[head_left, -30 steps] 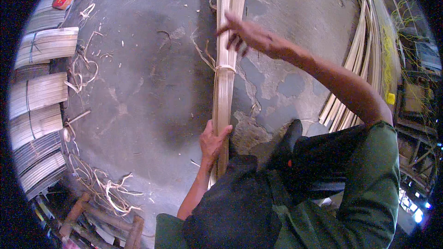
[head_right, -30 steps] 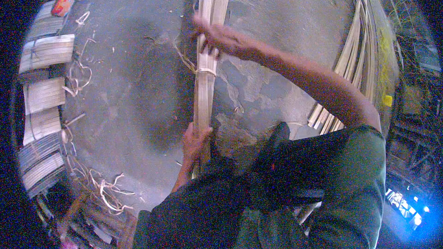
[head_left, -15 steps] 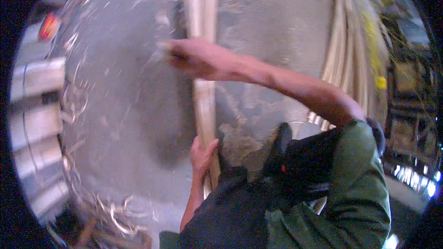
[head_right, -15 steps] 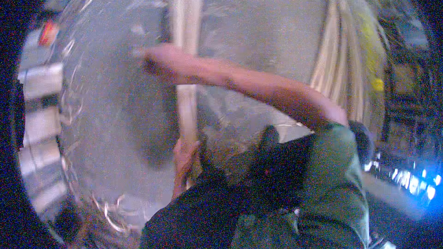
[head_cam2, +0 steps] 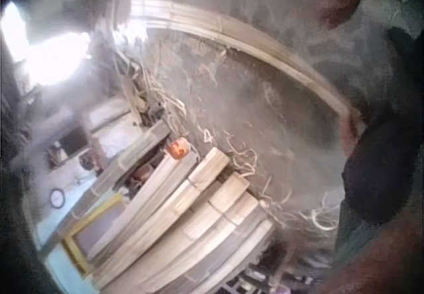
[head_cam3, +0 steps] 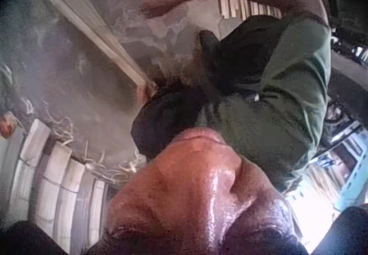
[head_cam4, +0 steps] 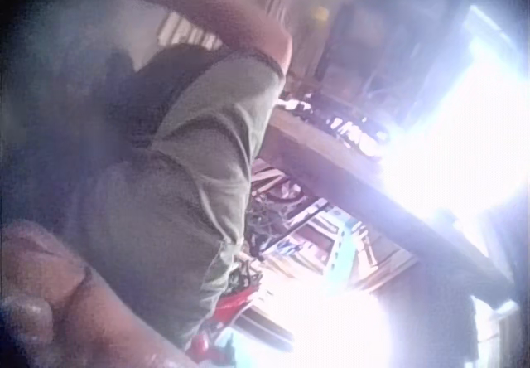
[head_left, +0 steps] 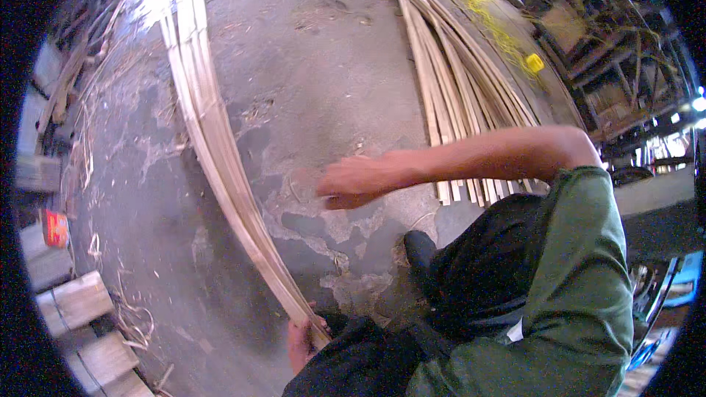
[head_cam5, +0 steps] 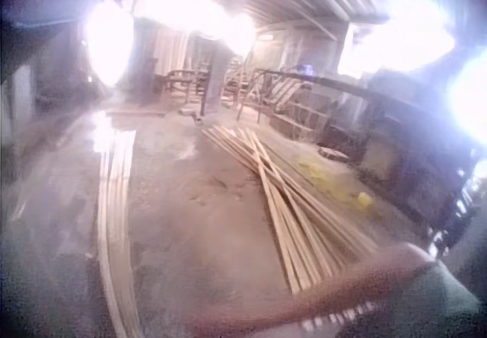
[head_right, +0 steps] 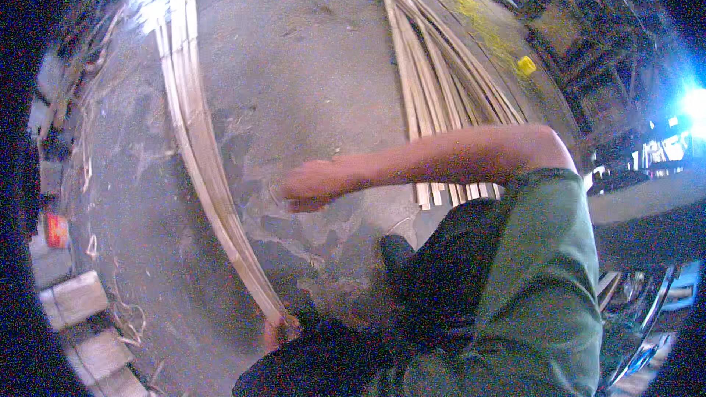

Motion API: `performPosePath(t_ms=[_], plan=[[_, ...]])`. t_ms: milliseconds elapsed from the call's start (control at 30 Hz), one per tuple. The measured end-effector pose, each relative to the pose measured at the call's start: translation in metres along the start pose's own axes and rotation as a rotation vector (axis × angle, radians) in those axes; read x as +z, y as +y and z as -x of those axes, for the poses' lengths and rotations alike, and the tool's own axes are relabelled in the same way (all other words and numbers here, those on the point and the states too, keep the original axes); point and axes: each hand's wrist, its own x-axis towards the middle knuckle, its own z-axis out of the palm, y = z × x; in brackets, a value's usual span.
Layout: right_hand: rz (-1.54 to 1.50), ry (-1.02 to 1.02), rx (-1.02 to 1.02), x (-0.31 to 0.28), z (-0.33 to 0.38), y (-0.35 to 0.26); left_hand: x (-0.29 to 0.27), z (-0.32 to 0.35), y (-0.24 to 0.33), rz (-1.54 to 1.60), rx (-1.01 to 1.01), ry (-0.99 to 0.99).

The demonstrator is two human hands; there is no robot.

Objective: The person sits on the floor and repeatedly picks up thin wooden strips, aligns them, and places them into a growing stack. The person also unties a bundle of strips and adds them to the pile.

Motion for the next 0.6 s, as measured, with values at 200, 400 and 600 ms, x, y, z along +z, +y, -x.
performPosePath(t_ms=[200,400,600], plan=[[-0.477,0.066,0.479,0.149,0.146,0.028,0.013,0.009,0.002,0.371,-0.099,-0.095],[-0.626,0.464,0.751,0.227,0.179,0.002,0.026,0.013,0.007,0.089,-0.094,0.101],[-0.402,0.967,1.146,0.24,0.219,0.084,0.029,0.008,0.01,-0.053,-0.057,0.195]])
